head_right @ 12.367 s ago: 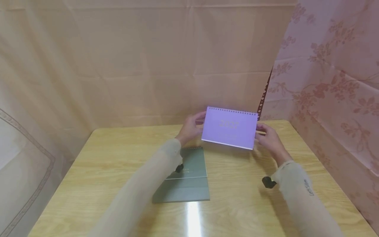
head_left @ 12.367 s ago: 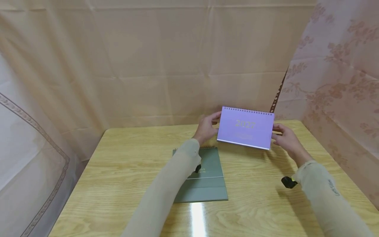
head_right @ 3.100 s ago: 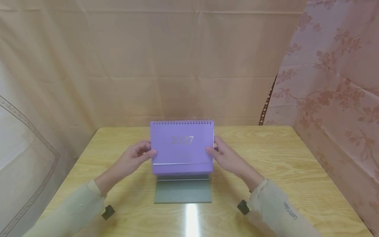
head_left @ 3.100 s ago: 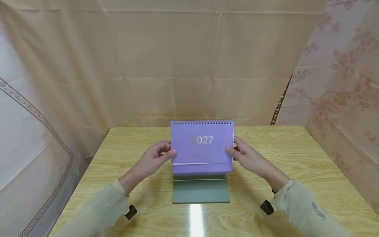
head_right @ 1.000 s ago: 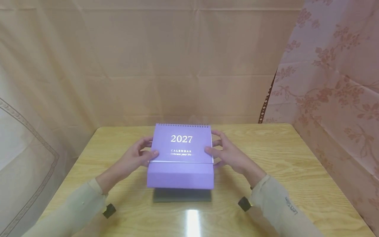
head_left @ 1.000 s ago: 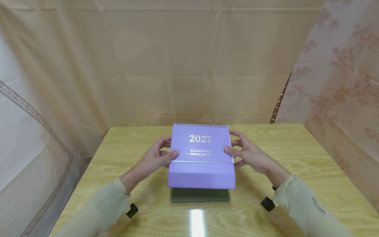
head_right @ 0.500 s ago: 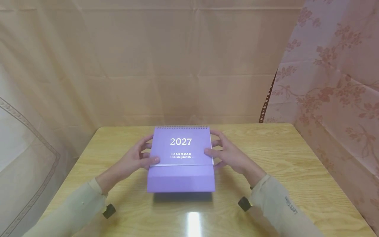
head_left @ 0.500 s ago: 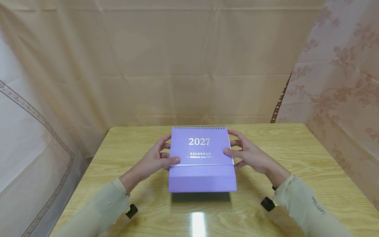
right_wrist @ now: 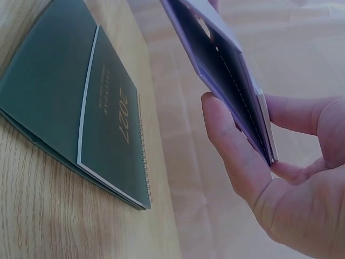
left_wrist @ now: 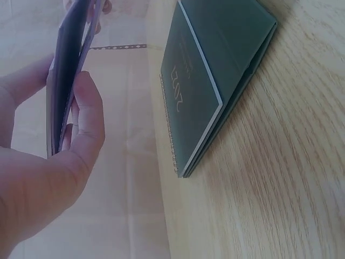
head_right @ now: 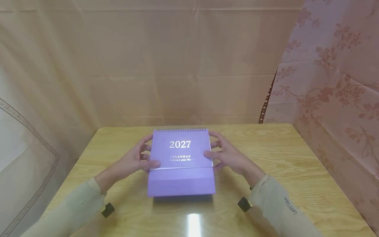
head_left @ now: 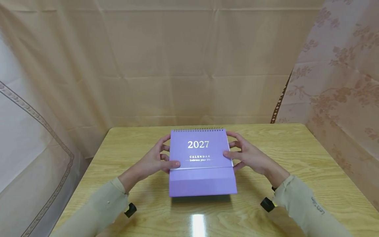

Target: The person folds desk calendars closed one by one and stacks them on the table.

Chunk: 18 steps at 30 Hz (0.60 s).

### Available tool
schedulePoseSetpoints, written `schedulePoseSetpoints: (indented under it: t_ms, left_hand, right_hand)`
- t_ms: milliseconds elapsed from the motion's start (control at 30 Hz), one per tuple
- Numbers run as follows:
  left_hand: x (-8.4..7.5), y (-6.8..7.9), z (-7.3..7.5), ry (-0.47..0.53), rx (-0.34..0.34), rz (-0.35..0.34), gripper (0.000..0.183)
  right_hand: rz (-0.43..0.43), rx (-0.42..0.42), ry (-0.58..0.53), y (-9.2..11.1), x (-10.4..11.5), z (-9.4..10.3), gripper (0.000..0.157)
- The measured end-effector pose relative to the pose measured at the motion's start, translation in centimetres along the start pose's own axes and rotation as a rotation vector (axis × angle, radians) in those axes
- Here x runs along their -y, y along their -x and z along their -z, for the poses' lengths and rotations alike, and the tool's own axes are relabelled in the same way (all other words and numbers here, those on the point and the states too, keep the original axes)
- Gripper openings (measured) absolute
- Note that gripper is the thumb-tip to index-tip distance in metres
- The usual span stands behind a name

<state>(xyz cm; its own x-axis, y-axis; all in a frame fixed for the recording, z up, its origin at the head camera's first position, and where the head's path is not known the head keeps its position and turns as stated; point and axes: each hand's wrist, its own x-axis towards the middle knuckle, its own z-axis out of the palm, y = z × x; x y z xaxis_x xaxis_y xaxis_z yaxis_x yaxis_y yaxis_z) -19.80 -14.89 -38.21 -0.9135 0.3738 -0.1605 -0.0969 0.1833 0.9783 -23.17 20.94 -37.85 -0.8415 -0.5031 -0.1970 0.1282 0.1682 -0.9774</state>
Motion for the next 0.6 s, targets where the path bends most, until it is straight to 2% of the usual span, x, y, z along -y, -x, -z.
schedulePoseSetpoints:
  t_ms: [367, 600]
  left_hand:
    - [0.1, -0.4, 0.0, -0.026, -0.025, 0.04, 0.111]
    - [1.2, -0.4, -0.5, -0.032, -0.035, 0.034, 0.11]
  right_hand:
    - [-0.002, 0.033, -0.011, -0.1, -0.4, -0.1, 0.092]
    - [-0.016, 0.025, 0.019, -0.3, -1.2, -0.2, 0.092]
